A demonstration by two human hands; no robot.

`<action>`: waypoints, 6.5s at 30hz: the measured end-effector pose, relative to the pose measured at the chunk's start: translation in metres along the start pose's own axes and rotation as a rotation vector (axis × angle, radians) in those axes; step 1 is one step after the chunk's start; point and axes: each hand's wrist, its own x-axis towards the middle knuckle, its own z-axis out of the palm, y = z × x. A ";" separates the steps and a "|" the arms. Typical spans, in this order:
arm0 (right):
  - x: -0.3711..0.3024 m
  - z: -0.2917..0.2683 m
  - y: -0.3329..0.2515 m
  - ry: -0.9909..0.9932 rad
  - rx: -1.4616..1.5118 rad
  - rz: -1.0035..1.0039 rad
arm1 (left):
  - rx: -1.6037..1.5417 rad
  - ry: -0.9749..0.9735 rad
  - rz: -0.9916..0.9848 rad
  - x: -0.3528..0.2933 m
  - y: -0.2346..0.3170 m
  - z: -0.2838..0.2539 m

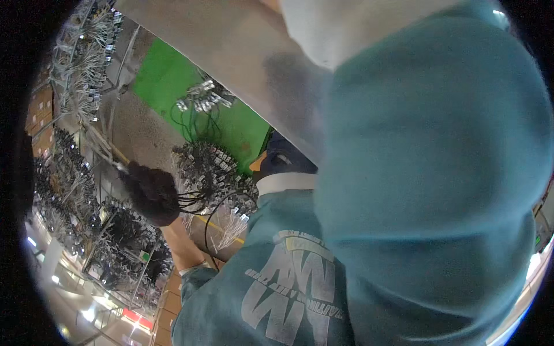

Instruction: Organizing and arranging multiple bundles of wiring harnesses with attached white connectors on a metal workbench.

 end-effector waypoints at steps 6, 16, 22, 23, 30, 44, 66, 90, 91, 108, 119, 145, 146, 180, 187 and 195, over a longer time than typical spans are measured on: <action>-0.066 -0.022 0.001 0.027 0.048 -0.056 | -0.074 -0.546 0.017 0.035 0.046 0.034; -0.209 -0.067 -0.085 -0.187 0.271 -0.221 | -0.078 -0.810 -0.070 -0.015 0.177 0.166; -0.226 -0.148 -0.117 0.128 0.624 -0.405 | -0.048 -1.113 -0.231 -0.037 0.177 0.299; -0.221 -0.155 -0.128 0.229 0.628 -0.451 | -0.038 -1.168 -0.307 -0.042 0.172 0.318; -0.217 -0.207 -0.147 0.666 0.673 -0.399 | 0.087 -1.482 -0.862 -0.074 0.139 0.425; -0.341 -0.315 -0.014 0.489 -0.483 -0.032 | 0.164 -1.400 -0.231 0.013 0.045 0.360; -0.366 -0.202 0.034 0.266 -0.668 0.496 | 0.447 -0.459 0.605 0.164 -0.151 0.356; -0.399 -0.212 0.024 0.172 -0.697 0.544 | 1.388 -1.466 1.256 0.029 -0.207 0.313; -0.377 -0.234 0.009 -0.153 -0.654 0.630 | 1.356 -1.484 1.185 0.033 -0.228 0.319; -0.492 -0.364 -0.039 0.162 -0.677 0.715 | 1.423 -1.784 0.740 0.049 -0.297 0.411; -0.548 -0.338 0.001 0.407 0.031 1.066 | 1.349 -1.816 0.832 0.066 -0.310 0.407; -0.499 -0.364 -0.019 -0.067 -0.050 1.164 | 1.384 -1.786 0.856 0.067 -0.290 0.398; -0.517 -0.356 -0.011 0.006 0.116 1.107 | 1.354 -1.768 0.917 0.069 -0.278 0.398; -0.498 -0.281 -0.085 0.209 0.738 0.925 | 1.398 -1.834 0.998 0.093 -0.291 0.406; -0.465 -0.299 -0.077 0.588 1.323 1.321 | 1.362 -1.791 1.089 0.094 -0.295 0.400; -0.476 -0.268 -0.088 0.208 -0.020 0.962 | 1.417 -1.808 0.998 0.092 -0.293 0.403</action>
